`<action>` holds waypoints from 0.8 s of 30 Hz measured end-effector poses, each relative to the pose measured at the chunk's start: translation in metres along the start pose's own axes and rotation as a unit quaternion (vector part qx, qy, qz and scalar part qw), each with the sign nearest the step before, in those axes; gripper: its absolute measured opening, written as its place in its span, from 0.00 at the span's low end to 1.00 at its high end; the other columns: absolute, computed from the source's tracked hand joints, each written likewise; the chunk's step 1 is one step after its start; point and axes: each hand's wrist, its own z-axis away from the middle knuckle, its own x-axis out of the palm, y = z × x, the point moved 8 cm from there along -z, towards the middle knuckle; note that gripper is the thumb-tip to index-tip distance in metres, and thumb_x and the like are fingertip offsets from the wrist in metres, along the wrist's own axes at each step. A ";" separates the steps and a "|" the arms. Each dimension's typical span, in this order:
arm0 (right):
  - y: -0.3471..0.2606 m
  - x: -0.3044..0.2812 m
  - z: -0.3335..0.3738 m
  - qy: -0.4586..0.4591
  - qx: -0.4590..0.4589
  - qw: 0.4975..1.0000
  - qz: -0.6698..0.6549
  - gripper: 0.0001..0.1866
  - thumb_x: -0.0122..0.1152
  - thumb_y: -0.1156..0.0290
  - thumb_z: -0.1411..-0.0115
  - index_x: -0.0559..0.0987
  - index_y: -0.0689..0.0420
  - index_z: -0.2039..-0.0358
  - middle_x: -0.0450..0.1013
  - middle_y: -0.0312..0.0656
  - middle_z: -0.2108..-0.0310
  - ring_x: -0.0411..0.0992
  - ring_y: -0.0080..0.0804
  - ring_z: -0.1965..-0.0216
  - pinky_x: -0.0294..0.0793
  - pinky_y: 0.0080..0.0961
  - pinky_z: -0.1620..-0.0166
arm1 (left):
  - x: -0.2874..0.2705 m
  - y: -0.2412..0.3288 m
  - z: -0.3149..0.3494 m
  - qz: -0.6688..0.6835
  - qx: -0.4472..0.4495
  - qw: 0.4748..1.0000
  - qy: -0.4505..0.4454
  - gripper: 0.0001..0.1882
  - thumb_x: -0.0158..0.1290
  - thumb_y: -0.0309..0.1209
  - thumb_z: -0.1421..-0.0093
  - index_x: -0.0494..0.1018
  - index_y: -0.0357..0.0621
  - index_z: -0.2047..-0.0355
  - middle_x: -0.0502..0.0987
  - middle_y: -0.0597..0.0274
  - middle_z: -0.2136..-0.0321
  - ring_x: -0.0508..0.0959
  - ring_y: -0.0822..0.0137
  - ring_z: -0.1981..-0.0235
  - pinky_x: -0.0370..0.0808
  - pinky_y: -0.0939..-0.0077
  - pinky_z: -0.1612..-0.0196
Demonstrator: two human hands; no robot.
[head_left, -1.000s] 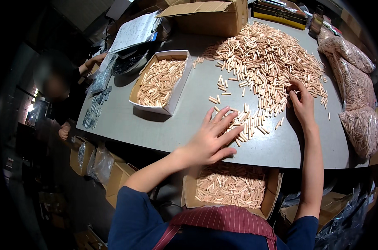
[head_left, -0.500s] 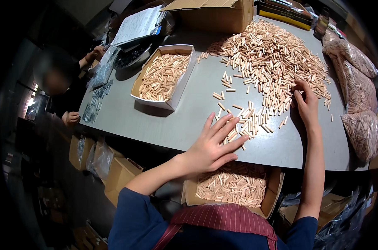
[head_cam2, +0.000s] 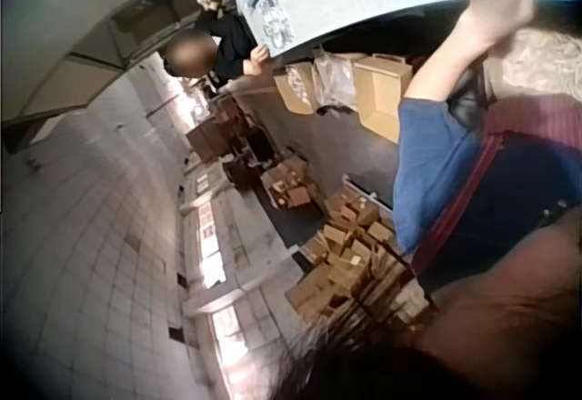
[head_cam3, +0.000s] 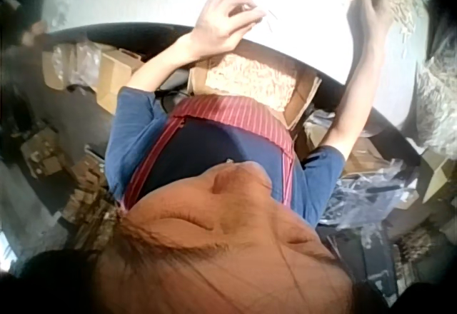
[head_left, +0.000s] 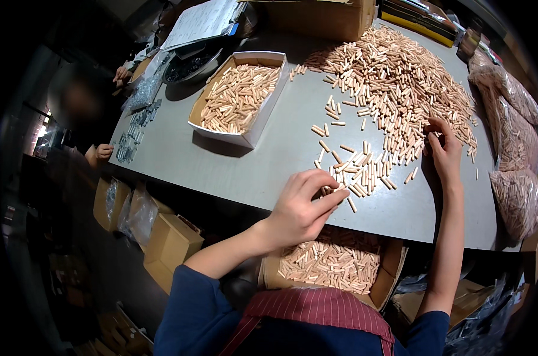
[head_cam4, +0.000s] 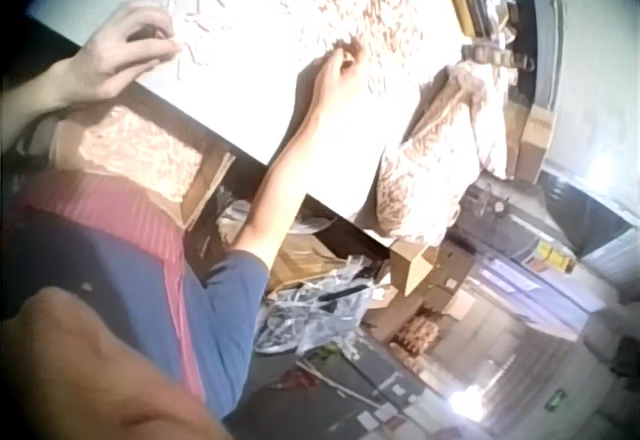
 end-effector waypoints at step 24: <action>-0.009 0.000 0.002 0.009 0.027 0.999 -0.041 0.21 0.56 0.82 0.33 0.76 0.60 0.40 0.80 0.40 0.58 0.73 0.18 0.71 0.77 0.21 0.71 | -0.013 -0.056 0.033 -0.081 -0.139 0.971 -0.175 0.47 0.55 0.47 0.33 0.48 0.29 0.25 0.54 0.36 0.26 0.52 0.37 0.24 0.49 0.45 0.24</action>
